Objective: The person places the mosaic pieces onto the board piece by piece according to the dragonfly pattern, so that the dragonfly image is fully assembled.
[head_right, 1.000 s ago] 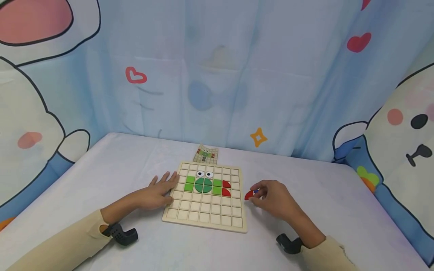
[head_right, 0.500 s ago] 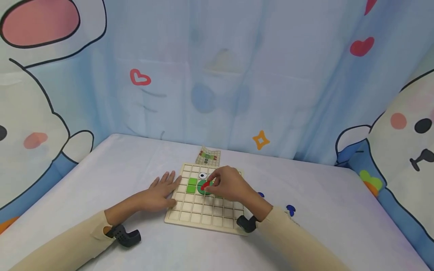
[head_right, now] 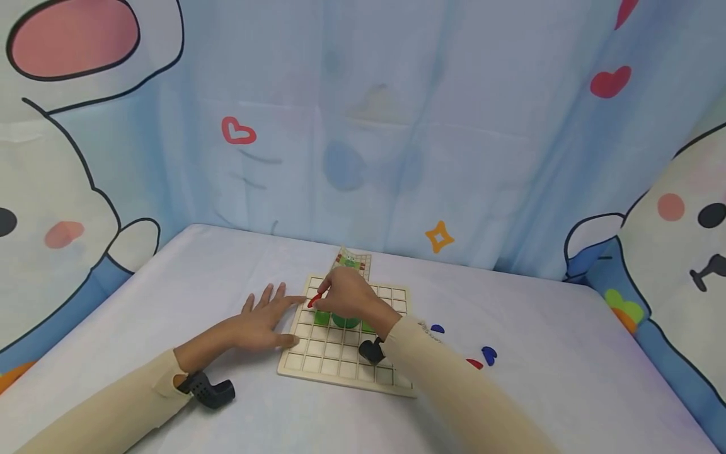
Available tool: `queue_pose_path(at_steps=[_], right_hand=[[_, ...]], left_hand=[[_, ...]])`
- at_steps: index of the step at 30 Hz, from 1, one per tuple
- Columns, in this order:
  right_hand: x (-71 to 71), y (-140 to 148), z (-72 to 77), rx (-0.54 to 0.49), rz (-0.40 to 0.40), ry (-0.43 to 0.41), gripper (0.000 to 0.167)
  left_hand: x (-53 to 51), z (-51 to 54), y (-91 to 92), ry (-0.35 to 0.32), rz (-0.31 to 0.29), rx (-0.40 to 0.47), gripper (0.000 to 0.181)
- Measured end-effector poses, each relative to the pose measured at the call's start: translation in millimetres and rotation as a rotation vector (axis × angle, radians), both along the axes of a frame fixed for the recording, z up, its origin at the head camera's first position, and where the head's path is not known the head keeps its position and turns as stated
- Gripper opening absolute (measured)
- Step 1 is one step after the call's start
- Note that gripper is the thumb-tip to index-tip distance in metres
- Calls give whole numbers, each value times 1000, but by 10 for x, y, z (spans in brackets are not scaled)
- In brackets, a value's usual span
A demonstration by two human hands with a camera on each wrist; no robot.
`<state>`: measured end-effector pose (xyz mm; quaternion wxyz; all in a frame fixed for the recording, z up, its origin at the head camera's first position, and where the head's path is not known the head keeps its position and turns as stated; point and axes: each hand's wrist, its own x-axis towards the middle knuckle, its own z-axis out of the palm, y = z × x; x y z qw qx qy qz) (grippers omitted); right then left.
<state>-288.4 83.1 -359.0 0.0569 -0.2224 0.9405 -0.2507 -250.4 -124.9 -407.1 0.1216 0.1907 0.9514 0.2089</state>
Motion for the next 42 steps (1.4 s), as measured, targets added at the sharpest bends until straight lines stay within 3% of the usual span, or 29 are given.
queue_pose_path(at_steps=[5, 19, 37, 42], right_hand=[[-69, -71, -49, 51, -26, 6, 21], [-127, -137, -79, 161, -5, 1, 26], [-82, -218, -72, 230, -25, 2, 24], [-41, -226, -50, 250, -39, 2, 35]], left_hand=[[-20, 8, -24, 1, -11, -4, 78], [-71, 26, -41, 19, -56, -19, 80], [-34, 56, -71, 6, -57, -11, 80], [-15, 50, -66, 9, -56, -4, 80]])
